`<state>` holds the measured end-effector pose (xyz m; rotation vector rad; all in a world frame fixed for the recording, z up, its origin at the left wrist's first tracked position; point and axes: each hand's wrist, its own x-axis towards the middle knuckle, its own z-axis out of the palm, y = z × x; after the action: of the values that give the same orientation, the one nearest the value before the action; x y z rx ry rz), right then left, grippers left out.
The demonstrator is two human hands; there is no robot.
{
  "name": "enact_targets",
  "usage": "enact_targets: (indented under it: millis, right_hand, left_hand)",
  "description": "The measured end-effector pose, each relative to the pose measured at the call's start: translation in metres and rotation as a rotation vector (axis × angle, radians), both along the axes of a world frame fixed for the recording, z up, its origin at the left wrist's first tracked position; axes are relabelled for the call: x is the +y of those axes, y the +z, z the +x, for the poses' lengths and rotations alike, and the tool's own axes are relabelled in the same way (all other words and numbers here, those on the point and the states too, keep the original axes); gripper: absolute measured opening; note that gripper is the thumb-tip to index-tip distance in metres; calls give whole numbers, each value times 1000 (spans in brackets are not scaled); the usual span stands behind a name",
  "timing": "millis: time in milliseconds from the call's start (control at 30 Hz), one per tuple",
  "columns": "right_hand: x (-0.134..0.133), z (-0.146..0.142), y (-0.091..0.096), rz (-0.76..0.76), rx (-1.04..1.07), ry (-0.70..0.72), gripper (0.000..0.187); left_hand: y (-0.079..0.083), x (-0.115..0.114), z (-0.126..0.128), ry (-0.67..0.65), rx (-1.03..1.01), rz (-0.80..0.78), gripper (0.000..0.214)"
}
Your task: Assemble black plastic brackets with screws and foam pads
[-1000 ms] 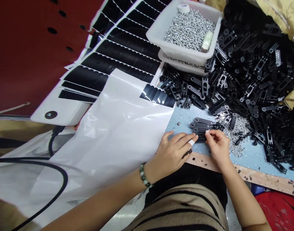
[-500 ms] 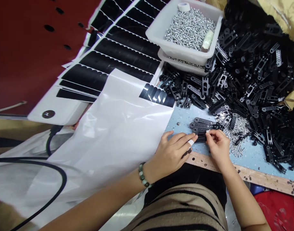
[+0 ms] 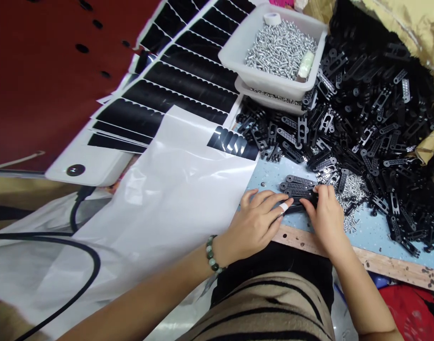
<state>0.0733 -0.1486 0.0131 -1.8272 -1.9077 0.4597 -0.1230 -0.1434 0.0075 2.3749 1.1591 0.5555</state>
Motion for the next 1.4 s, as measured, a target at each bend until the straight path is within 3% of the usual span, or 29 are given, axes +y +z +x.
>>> enact_targets:
  millis: [67,167,267,333,433,533,667,867,1400]
  right_hand:
    - [0,-4,11,78,50,147,25]
    - [0,-18,26,48,161,452,18]
    - [-1,-26,33,-15,247,586,12]
    - [-4,-25,32,7,361,526,8]
    - [-8,-15,24,72,612,204,6]
    - [-5,-8,13,28,814,-119,22]
    - [5,-8,-4,-155,878,-280,24]
    - [10,-14,-20,-238,857,-339,32]
    - [8,-12,-22,-240,798,-339,30]
  left_hand:
    - [3,3,-2,-14,-36,-44,35]
    - [8,4,-5,-58,-90,-123,36]
    - [10,2,-10,-78,-193,-235,38]
    - [10,1,-14,-59,-318,-312,41]
    - [7,2,-19,66,-474,-311,45]
    - [2,3,-17,115,-321,-132,41]
    - [-6,2,-7,26,-37,52,36]
    - [-11,0,-3,18,34,103,33]
    - [-7,2,-6,3,15,61,32]
